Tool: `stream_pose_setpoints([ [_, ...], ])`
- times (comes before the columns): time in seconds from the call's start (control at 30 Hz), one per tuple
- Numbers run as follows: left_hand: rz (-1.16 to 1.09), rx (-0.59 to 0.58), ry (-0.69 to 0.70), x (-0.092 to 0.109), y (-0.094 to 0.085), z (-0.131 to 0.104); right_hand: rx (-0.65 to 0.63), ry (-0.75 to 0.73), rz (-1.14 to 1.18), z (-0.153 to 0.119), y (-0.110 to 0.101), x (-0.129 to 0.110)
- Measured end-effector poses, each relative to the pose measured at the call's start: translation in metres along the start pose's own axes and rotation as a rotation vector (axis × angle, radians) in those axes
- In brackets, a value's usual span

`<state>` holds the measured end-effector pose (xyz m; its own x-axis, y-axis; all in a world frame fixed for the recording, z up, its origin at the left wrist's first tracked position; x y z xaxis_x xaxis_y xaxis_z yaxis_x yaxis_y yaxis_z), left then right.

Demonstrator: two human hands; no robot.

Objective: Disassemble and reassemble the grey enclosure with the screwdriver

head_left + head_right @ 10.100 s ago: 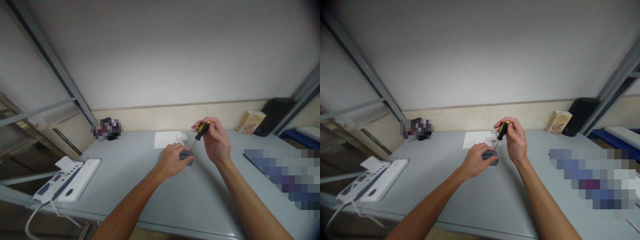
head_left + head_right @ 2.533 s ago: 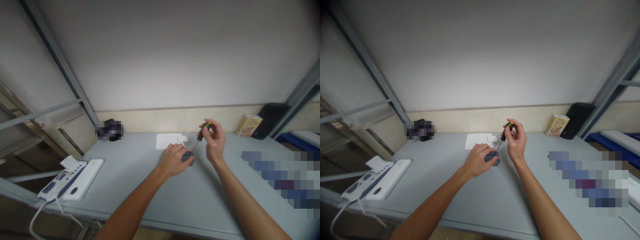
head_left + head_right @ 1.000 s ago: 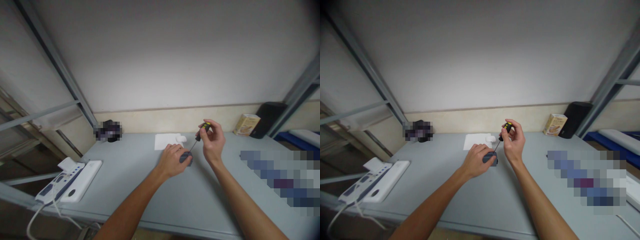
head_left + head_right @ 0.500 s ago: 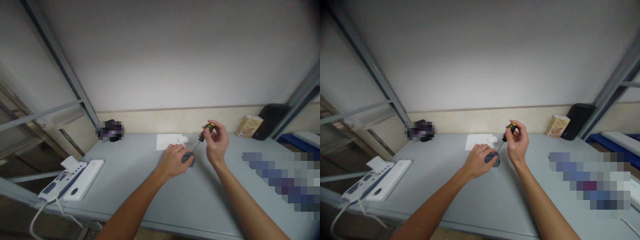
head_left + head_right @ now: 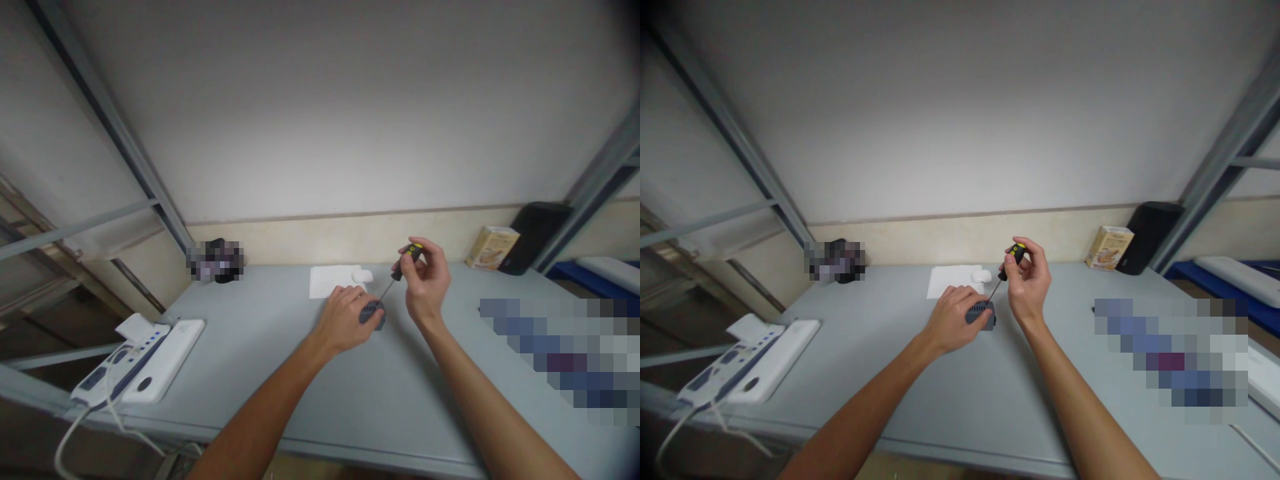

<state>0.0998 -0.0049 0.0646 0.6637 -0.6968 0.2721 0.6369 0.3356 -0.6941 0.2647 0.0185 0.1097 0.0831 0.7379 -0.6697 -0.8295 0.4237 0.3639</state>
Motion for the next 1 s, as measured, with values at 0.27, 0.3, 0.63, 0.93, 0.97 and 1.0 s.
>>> stream_pose_setpoints([
  [0.27,-0.004,0.01,0.006,0.0,0.0,0.0,0.017,-0.016,-0.013,0.003,-0.004,0.004],
  [0.3,-0.003,0.011,0.006,-0.001,0.0,-0.001,0.019,-0.018,-0.013,0.003,-0.004,0.004],
  [0.63,-0.007,0.021,0.01,-0.001,0.001,0.0,0.017,-0.036,-0.041,0.001,-0.002,0.003],
  [0.93,-0.059,0.045,-0.011,-0.003,0.004,-0.001,-0.078,-0.011,0.005,0.007,0.001,0.004],
  [0.97,-0.069,0.051,-0.014,-0.003,0.004,-0.001,-0.063,-0.008,0.011,0.009,0.0,0.004],
  [1.0,-0.078,0.056,-0.017,-0.003,0.004,-0.001,-0.056,0.009,0.026,0.011,-0.002,0.005],
])
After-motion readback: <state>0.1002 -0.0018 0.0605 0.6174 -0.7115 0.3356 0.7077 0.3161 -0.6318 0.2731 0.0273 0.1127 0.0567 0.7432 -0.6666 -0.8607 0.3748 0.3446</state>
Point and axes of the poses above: each hand's wrist, its own z-axis towards the middle knuckle, its own y-axis out of the palm, x = y × z, the point moved 5 cm from there along z, towards the middle knuckle, and after that the axes turned 10 degrees about x, right-handed, at the moved point
